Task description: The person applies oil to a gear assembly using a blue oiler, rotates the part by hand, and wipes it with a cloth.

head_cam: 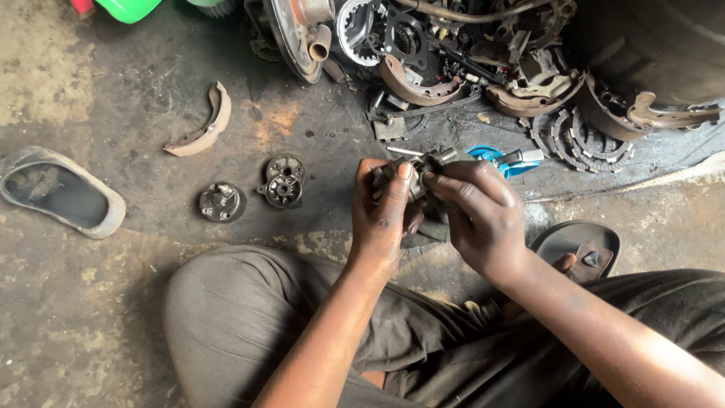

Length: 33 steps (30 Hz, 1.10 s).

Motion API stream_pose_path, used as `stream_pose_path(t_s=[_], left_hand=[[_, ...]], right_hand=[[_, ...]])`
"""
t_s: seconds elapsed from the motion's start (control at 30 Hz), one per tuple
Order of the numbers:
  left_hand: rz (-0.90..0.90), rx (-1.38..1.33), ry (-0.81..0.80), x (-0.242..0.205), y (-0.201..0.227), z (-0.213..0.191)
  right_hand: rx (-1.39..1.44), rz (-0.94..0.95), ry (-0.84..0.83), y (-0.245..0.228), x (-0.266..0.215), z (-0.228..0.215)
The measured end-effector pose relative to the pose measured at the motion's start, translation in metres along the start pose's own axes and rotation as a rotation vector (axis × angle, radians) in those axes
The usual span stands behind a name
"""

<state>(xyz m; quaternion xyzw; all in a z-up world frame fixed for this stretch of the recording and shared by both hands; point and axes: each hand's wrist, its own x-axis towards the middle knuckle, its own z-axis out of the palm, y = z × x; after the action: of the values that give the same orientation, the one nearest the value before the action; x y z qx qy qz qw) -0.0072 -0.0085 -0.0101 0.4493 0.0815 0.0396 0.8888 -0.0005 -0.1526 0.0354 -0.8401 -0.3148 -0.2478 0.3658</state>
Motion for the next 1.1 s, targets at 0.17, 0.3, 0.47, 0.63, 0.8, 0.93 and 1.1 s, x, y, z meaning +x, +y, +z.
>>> stream_pose_path(t_s=[0.17,0.3,0.47,0.63,0.8,0.93,1.1], left_hand=[[-0.039,0.057,-0.020,-0.003,0.000,-0.011],[-0.075,0.131,-0.041,0.000,0.000,-0.013],[-0.030,0.112,-0.162,0.009,0.006,-0.010],[0.132,0.259,-0.236,0.010,0.010,-0.015],[0.271,0.391,-0.278,0.005,0.008,-0.010],[0.575,0.912,-0.276,0.004,0.039,-0.006],[1.113,1.255,-0.335,0.000,0.067,-0.007]], right_hand=[[-0.204,-0.252,-0.111,0.016,0.012,-0.010],[-0.291,-0.368,-0.170,0.027,0.018,-0.017],[0.308,0.234,0.043,0.036,-0.001,-0.013],[0.495,0.614,0.272,0.033,0.002,-0.021],[0.101,0.141,0.024,0.006,0.011,-0.018],[0.394,0.369,0.132,0.014,0.010,-0.025],[0.428,0.452,0.343,0.043,0.003,-0.047]])
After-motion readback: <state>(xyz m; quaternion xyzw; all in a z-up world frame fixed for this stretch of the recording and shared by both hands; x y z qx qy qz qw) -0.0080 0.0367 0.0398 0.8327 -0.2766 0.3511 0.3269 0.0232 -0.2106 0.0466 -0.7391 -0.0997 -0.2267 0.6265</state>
